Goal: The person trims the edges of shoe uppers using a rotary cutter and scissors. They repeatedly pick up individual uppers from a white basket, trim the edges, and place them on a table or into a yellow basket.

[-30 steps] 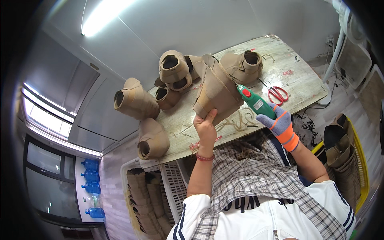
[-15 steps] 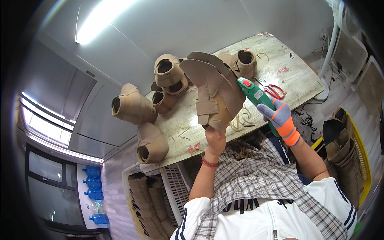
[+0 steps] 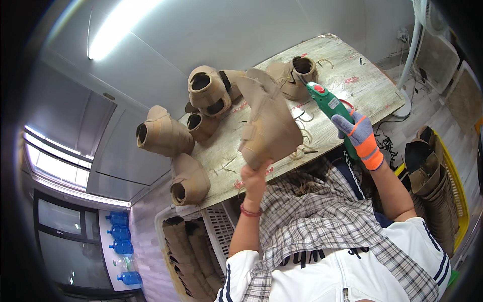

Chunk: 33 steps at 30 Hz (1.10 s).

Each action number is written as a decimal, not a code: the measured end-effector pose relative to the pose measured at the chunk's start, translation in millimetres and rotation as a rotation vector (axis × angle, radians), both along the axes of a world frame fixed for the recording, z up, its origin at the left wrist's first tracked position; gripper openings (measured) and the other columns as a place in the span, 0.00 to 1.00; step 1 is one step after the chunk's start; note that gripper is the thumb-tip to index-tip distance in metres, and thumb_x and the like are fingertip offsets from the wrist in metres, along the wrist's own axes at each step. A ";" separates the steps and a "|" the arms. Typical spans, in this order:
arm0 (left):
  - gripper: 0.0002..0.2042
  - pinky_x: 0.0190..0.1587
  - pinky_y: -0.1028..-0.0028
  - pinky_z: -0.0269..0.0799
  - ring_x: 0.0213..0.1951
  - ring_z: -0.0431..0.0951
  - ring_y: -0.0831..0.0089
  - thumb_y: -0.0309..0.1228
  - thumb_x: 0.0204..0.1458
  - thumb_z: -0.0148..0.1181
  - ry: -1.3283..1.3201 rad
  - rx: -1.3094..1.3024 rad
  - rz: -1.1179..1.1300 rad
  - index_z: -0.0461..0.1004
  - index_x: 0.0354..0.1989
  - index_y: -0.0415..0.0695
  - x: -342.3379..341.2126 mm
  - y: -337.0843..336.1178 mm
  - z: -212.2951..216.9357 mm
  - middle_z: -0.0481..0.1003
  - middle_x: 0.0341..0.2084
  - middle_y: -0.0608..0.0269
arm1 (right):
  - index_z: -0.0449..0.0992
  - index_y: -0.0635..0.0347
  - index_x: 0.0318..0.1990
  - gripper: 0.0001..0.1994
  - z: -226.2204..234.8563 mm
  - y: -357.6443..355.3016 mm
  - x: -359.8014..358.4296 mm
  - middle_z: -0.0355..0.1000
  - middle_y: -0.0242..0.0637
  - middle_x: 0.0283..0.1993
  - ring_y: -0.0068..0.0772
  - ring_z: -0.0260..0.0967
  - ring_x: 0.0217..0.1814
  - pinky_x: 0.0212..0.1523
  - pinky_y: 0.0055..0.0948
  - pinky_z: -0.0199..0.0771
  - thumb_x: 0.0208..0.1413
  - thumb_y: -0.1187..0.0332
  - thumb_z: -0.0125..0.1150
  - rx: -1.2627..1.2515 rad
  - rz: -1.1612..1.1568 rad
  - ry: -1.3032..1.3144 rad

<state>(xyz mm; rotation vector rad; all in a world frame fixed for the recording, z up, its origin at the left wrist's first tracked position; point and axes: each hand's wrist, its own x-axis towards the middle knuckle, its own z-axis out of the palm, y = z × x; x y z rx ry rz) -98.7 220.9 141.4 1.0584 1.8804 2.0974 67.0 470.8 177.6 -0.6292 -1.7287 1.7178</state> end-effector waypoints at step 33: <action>0.13 0.56 0.55 0.71 0.50 0.75 0.55 0.26 0.61 0.46 -1.304 0.634 -0.398 0.71 0.49 0.32 -111.5 -48.7 12.2 0.74 0.48 0.44 | 0.80 0.53 0.42 0.29 -25.4 -2.7 17.4 0.73 0.38 0.25 0.41 0.70 0.24 0.28 0.32 0.70 0.28 0.51 0.78 1.132 -0.052 0.082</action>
